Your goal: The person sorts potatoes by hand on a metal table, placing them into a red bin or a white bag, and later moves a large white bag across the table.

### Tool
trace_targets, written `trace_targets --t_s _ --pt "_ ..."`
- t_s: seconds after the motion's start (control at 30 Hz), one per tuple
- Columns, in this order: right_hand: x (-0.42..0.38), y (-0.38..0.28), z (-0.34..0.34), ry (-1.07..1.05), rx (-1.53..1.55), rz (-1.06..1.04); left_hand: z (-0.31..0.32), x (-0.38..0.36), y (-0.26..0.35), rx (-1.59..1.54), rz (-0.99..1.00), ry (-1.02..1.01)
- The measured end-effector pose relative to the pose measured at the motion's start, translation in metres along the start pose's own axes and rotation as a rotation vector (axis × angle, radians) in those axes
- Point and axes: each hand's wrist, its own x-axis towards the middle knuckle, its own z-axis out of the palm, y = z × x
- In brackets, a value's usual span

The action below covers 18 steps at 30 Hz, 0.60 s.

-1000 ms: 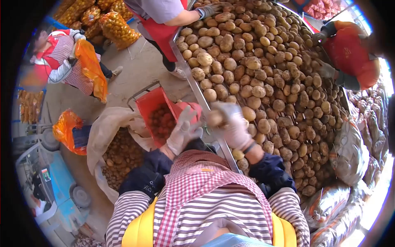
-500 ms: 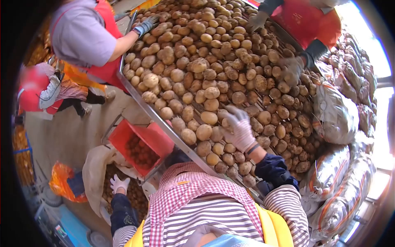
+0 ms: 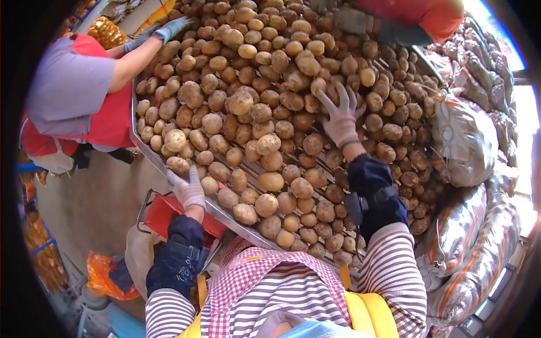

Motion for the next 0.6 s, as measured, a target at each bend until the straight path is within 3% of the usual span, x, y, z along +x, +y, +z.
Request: trace_targets --t_s 0.07,0.13,0.27,0.33,0.4,0.47,0.53,0.6 --pt "0.026 -0.004 0.012 0.105 -0.191 -0.112 0.003 0.004 -0.005 0.084 -0.023 0.022" --pt "0.054 -0.016 0.023 0.178 0.106 -0.092 0.004 0.005 -0.009 0.132 0.012 0.054" --pt "0.112 -0.103 0.031 0.206 0.133 0.103 -0.004 0.002 0.007 0.138 -0.034 0.013" --pt "0.142 -0.145 0.039 0.052 0.235 0.168 -0.005 0.002 0.008 0.189 -0.013 0.009" --pt "0.153 -0.177 0.033 0.153 0.371 0.162 -0.002 0.006 -0.005 0.244 0.057 0.053" --pt "0.143 -0.203 0.012 -0.072 0.358 -0.105 -0.007 0.004 0.007 0.218 0.010 0.012" --pt "0.097 -0.221 0.011 -0.153 0.805 -0.320 -0.002 0.009 -0.001 0.376 0.064 0.049" --pt "0.035 -0.207 -0.015 0.013 0.804 -0.456 0.002 0.014 -0.013 0.379 0.141 0.102"
